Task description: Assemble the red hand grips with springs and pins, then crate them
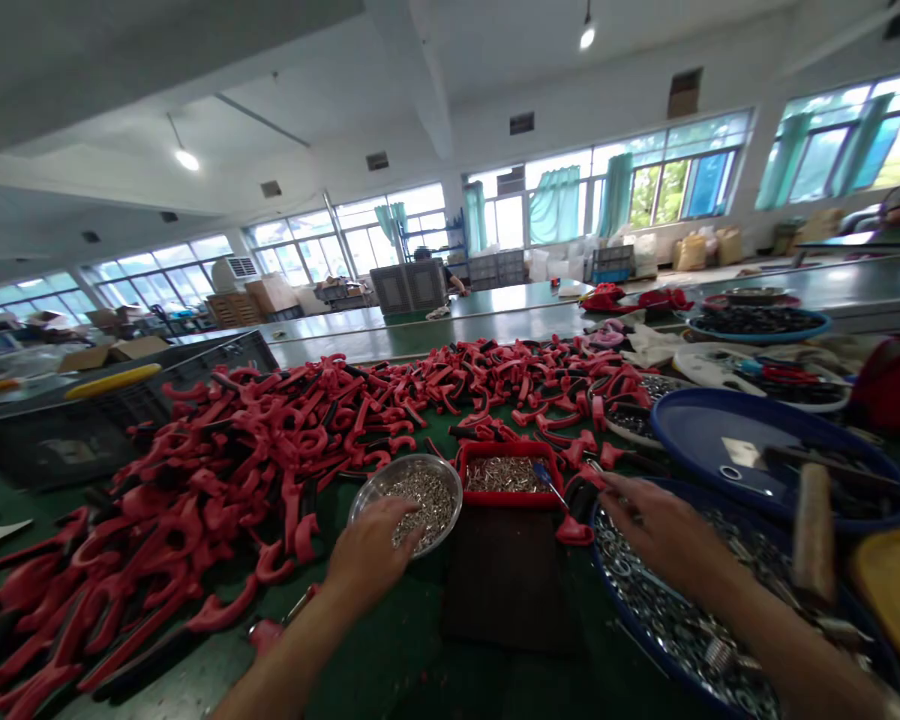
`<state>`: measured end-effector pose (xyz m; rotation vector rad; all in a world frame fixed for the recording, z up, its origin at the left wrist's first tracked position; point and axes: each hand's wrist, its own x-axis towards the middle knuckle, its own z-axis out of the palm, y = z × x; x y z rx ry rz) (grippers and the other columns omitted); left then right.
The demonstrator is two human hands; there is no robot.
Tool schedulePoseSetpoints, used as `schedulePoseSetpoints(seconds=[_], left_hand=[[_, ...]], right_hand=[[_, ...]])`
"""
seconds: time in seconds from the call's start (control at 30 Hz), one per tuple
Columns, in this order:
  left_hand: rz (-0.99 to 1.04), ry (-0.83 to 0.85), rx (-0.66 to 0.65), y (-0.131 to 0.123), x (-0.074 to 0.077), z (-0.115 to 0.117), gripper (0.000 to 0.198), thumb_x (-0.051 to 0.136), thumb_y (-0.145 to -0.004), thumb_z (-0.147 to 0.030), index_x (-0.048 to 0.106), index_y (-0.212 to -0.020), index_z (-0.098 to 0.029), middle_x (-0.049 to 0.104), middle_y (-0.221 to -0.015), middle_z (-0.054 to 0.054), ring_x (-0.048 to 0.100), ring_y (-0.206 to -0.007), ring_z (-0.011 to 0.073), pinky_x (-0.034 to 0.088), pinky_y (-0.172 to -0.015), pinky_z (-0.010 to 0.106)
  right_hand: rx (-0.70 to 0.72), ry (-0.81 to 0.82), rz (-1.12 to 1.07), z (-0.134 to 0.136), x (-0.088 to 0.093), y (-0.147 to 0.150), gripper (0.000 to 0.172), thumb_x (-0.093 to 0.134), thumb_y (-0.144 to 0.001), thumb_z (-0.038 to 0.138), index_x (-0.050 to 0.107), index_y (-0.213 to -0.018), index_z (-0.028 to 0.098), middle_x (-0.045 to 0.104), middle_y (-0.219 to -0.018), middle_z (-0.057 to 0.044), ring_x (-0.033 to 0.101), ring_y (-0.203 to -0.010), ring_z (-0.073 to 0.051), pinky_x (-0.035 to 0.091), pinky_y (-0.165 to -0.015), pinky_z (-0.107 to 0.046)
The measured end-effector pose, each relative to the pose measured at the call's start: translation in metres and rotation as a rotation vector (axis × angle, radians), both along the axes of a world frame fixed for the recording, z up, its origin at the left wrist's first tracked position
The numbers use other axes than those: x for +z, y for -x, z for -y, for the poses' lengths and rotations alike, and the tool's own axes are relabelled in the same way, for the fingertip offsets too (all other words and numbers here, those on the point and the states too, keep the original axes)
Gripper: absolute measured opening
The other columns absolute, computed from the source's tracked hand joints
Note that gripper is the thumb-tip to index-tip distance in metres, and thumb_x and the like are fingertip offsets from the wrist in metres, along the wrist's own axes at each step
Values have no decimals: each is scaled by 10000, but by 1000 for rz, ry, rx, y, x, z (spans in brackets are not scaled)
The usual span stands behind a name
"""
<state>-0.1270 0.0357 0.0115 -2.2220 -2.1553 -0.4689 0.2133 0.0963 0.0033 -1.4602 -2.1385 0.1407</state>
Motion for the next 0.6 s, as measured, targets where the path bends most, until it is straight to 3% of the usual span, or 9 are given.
schedulePoseSetpoints(seconds=[0.13, 0.23, 0.3, 0.43, 0.5, 0.6], left_hand=[[-10, -11, -99, -58, 8, -108, 368, 478, -807, -248, 537, -1170, -222, 564, -1185, 46, 509, -1073, 197, 367, -925, 289], [5, 17, -117, -74, -1, -172, 403, 586, -733, -217, 567, -1136, -228, 594, -1146, 55, 548, -1025, 200, 399, -871, 274], [26, 37, -129, -74, -9, -198, 313, 632, -701, -261, 637, -1012, -221, 648, -1029, 63, 587, -946, 210, 426, -812, 273], [100, -19, -124, -60, -7, -217, 258, 600, -721, -393, 651, -903, -219, 664, -952, 66, 601, -893, 230, 435, -760, 293], [148, -96, -84, -51, 5, -214, 355, 500, -773, -475, 613, -947, -187, 653, -955, 92, 590, -908, 244, 430, -767, 320], [298, -225, -42, -47, 30, -194, 464, 439, -768, -564, 549, -945, -150, 644, -880, 88, 598, -832, 221, 444, -741, 317]], right_hand=[[65, 131, 7, -24, -1, 38, 348, 375, -849, 290, 598, -1078, 150, 627, -1046, -122, 574, -972, -233, 427, -834, -337], [74, 122, -16, -22, -5, 26, 356, 393, -846, 309, 574, -1115, 163, 625, -1039, -95, 579, -947, -210, 439, -807, -307], [39, 126, -28, -12, -9, 2, 367, 398, -839, 312, 566, -1126, 157, 619, -1049, -94, 578, -944, -207, 440, -811, -308], [-182, 116, 66, 15, -16, -57, 399, 361, -848, 310, 567, -1129, 115, 609, -1057, -129, 571, -955, -229, 432, -838, -346], [-240, 153, 175, 28, -16, -80, 386, 349, -849, 283, 587, -1104, 118, 622, -1013, -132, 578, -926, -242, 439, -822, -370], [-184, 230, 297, 38, -11, -90, 350, 352, -843, 223, 619, -1061, 166, 635, -987, -106, 582, -910, -237, 442, -813, -378]])
